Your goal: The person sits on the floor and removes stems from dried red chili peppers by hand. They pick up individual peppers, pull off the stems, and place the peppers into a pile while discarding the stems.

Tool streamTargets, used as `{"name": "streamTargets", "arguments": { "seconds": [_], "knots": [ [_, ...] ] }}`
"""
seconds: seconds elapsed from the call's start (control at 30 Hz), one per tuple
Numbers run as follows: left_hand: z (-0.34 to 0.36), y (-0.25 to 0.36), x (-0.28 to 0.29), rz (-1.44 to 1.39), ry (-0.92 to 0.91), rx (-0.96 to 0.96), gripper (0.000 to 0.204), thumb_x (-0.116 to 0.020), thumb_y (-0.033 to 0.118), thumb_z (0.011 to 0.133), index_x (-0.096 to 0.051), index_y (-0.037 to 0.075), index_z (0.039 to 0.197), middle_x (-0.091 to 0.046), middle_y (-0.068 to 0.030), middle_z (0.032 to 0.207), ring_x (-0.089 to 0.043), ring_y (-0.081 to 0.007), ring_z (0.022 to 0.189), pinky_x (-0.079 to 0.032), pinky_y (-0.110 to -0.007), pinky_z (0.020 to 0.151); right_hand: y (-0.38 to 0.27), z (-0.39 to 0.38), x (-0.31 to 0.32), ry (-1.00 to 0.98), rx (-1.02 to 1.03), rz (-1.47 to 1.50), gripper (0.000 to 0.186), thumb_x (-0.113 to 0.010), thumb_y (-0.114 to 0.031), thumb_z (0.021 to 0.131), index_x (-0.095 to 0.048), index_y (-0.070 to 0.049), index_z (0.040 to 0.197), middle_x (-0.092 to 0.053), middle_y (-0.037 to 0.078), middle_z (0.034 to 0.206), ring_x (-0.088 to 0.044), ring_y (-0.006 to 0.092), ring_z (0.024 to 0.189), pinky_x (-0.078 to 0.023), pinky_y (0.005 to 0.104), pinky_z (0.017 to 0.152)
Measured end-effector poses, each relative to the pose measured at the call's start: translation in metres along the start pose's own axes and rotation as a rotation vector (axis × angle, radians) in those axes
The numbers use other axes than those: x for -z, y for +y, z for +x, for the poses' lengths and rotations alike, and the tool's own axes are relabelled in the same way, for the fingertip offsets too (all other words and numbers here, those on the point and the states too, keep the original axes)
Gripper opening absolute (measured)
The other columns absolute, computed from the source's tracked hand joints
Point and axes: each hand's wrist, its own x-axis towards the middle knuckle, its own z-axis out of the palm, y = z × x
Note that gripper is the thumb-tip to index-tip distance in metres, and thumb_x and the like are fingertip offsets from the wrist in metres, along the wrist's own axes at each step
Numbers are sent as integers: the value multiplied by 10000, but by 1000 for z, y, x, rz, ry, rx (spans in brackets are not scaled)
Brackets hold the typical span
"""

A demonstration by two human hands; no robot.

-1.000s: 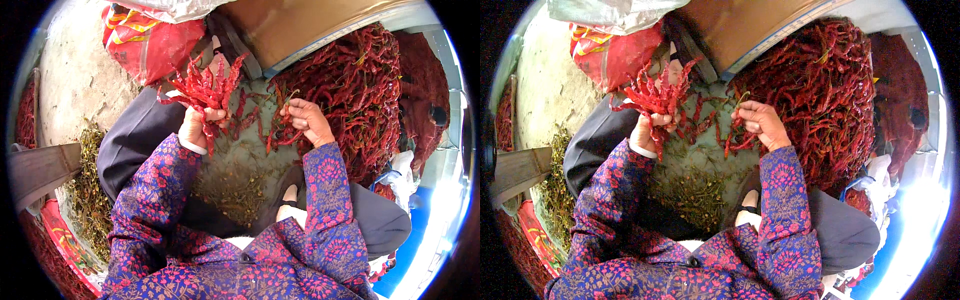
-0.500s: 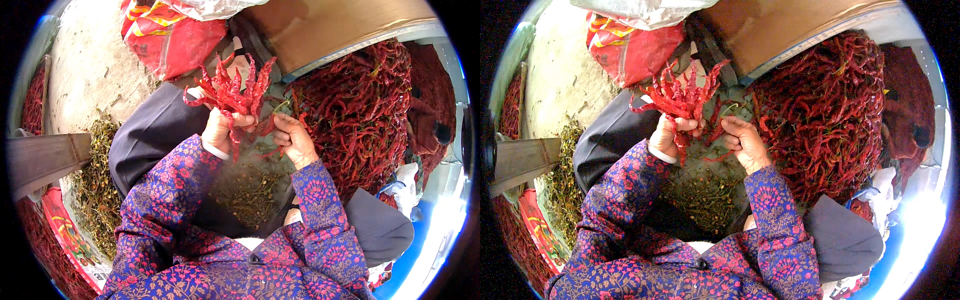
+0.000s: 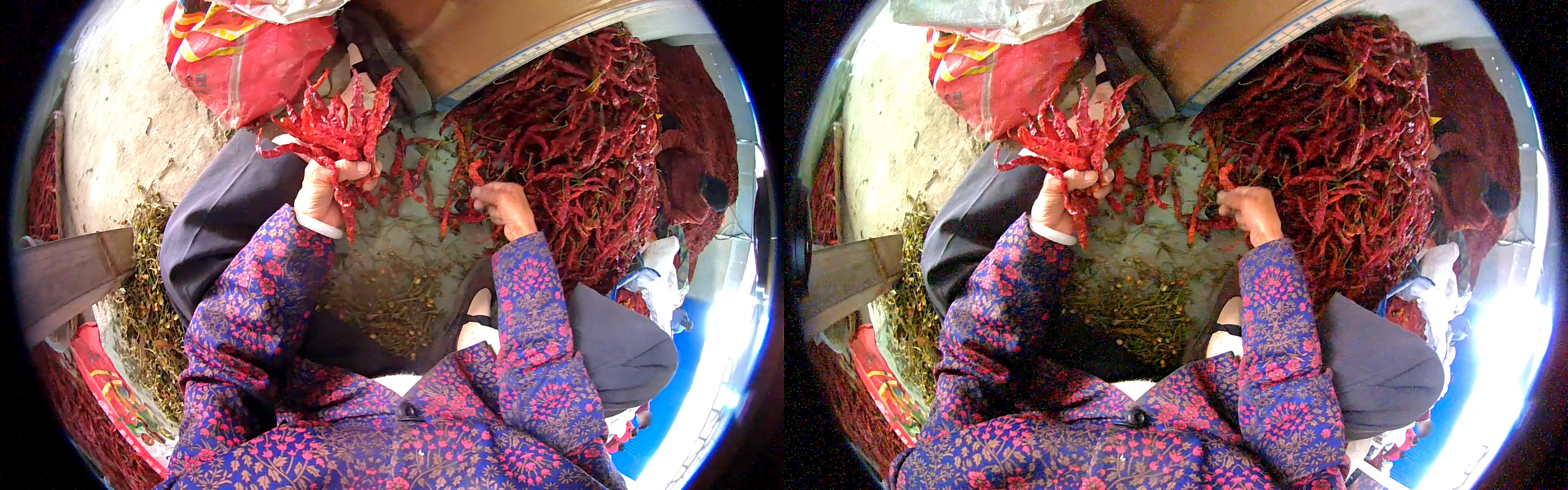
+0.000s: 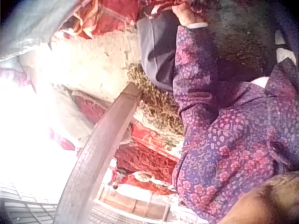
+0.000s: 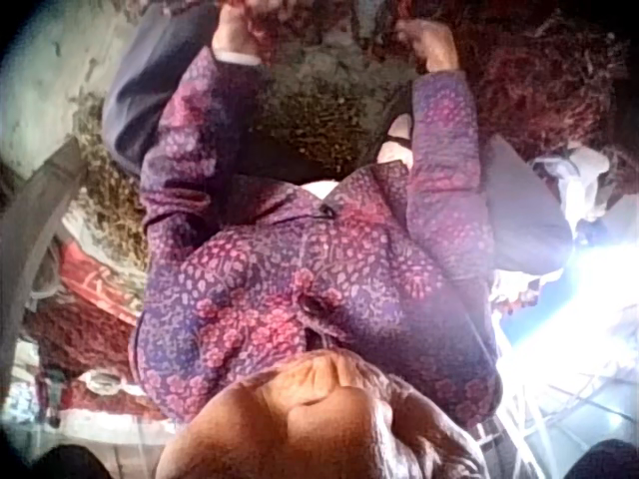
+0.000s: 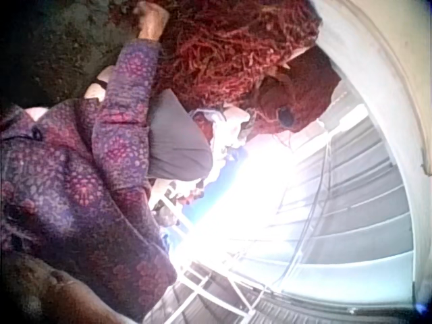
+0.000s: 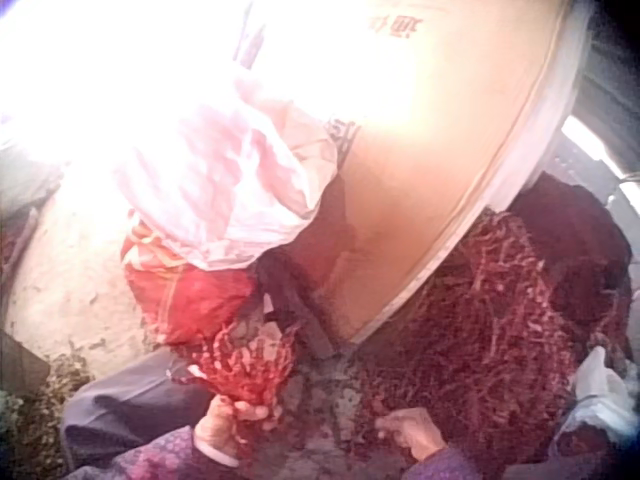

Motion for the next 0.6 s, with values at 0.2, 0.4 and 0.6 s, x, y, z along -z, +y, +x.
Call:
{"name": "streamTargets", "arguments": {
  "seconds": [0.2,0.4,0.6],
  "knots": [
    [2,-1,2,20,-49,52,312,-621,-17,628,-516,0,922,-558,-83,763,-514,-189,625,-398,-281,536,47,9,-26,-33,39,-608,276,-679,-264,683,-626,-1,620,-590,140,583,-584,258,617,-430,370,622],
    [3,0,1,66,-9,13,301,-627,-12,628,-521,2,909,-558,-77,752,-514,-187,619,-397,-280,528,45,0,-55,114,234,-800,254,-675,-240,693,-612,5,721,-598,174,695,-579,315,674,-427,403,625],
    [3,4,4,102,-3,18,285,-621,-15,615,-529,-1,885,-557,-78,728,-511,-181,613,-399,-272,532,-8,16,-49,-304,61,-66,257,-658,-231,739,-629,-16,875,-504,-17,587,-392,44,465,-301,204,415]
  ]
}}
